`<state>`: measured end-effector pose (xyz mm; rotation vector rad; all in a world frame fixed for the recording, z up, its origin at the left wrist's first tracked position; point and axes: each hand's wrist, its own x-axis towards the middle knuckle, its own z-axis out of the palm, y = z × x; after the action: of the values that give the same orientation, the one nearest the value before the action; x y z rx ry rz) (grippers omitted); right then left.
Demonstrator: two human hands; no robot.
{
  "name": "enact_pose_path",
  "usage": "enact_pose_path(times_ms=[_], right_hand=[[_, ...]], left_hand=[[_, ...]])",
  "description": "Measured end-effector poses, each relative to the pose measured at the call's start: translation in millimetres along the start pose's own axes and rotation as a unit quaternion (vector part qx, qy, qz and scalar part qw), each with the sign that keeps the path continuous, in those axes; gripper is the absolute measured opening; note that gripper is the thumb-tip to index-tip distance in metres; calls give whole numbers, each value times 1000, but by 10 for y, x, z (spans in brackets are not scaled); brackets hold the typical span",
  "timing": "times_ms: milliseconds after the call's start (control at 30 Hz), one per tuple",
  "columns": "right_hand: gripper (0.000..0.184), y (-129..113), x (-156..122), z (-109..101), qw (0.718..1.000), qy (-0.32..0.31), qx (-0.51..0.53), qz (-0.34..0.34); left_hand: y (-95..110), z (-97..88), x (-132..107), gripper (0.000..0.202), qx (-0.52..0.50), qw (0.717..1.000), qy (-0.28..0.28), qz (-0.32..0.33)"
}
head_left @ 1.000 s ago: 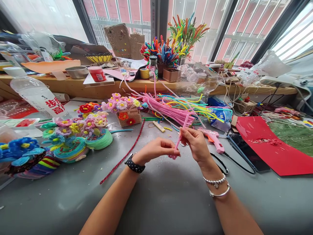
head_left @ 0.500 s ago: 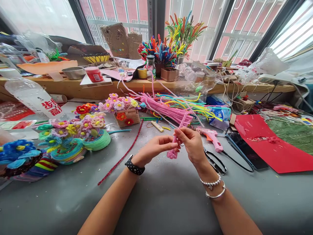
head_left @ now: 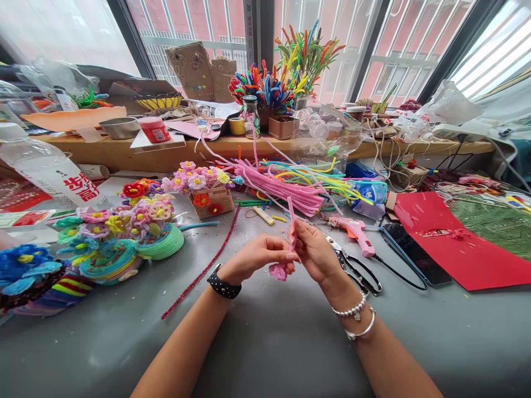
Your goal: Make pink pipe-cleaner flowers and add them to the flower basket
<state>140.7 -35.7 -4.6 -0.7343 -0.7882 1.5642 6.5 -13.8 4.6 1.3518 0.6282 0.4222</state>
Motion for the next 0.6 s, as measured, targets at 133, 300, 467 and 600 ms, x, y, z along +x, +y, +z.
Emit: enact_pose_path(times_ms=[133,300,467,600], right_hand=[[21,12,17,-7,998,41,6,-42],[20,-51,59,-98,990,96,-25,-96],[29,-87,62,-110,995,82,-25,-56],[22,-98,22,-82,993,38,-98,-61]], left_hand=[[7,-11,-7,21,2,1000,21,-2],[-12,-32,4,19,7,996,82,27],[-28,-82,23,20,-156,975,151,53],[-13,-117,44,14,-288,935,195,73]])
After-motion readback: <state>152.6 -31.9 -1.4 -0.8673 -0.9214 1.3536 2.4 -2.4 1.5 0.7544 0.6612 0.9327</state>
